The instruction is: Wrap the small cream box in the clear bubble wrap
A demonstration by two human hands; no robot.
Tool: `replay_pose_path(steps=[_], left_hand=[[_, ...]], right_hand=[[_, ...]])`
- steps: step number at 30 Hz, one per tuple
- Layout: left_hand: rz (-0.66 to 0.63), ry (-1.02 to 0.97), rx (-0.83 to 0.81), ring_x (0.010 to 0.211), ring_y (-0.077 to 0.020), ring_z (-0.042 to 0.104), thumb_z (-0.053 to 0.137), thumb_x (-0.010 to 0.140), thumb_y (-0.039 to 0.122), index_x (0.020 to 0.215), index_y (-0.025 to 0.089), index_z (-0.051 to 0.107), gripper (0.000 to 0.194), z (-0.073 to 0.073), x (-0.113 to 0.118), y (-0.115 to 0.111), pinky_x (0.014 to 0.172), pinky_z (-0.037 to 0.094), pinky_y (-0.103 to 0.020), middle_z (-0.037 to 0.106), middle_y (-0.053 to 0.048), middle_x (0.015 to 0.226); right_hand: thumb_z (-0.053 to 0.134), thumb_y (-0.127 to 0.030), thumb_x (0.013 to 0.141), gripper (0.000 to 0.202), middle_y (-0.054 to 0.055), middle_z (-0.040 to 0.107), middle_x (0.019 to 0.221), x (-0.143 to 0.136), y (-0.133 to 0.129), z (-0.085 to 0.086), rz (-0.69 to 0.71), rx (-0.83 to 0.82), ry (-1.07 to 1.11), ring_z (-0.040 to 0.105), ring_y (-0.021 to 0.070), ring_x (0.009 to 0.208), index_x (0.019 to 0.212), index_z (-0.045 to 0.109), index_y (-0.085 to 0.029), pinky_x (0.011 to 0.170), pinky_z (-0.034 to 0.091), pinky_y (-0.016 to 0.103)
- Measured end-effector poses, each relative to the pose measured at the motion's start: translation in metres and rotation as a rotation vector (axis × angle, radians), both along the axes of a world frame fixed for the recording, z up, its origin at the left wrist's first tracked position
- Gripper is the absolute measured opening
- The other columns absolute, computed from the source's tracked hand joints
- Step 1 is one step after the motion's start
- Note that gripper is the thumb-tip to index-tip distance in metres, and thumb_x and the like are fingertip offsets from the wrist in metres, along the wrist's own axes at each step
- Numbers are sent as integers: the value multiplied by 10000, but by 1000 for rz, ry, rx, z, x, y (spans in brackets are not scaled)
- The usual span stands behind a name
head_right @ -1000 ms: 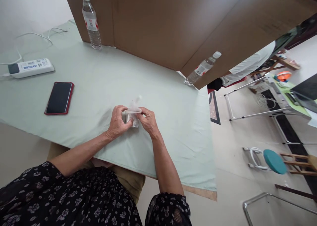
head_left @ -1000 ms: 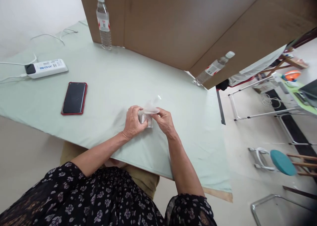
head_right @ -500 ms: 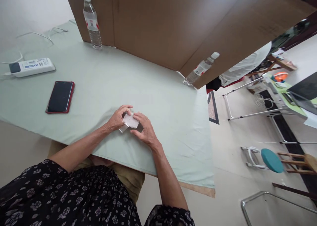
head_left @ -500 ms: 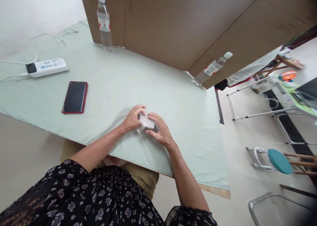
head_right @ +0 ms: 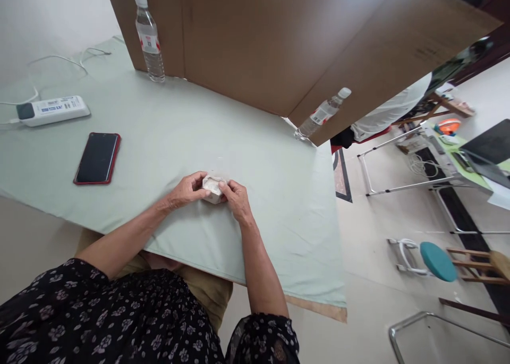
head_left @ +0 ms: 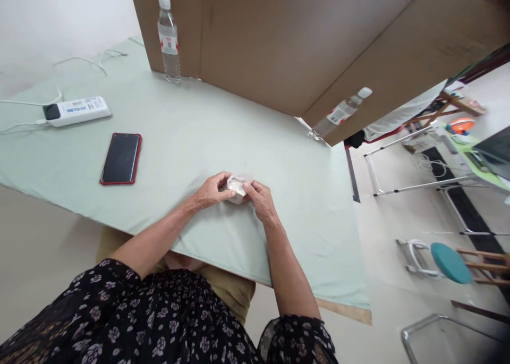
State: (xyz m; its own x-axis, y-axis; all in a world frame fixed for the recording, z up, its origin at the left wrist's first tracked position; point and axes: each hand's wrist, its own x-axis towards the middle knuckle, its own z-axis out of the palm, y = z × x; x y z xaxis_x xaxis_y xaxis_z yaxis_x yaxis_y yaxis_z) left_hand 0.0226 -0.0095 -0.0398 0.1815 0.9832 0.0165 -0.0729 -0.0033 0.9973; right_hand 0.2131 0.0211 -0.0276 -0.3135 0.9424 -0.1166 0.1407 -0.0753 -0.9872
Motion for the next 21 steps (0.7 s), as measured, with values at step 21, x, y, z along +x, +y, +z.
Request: replay_pose_path(steps=[21], left_hand=[[-7, -315, -273, 806, -175, 689, 886, 621, 400, 1066, 113, 634, 586, 3, -1, 0, 764, 536, -302, 734, -91, 979]], right_hand=[[831, -608, 667, 602, 35, 747, 1016, 4, -10, -6, 61, 27, 138, 679, 205, 883, 1120, 689, -237, 814, 555, 338]])
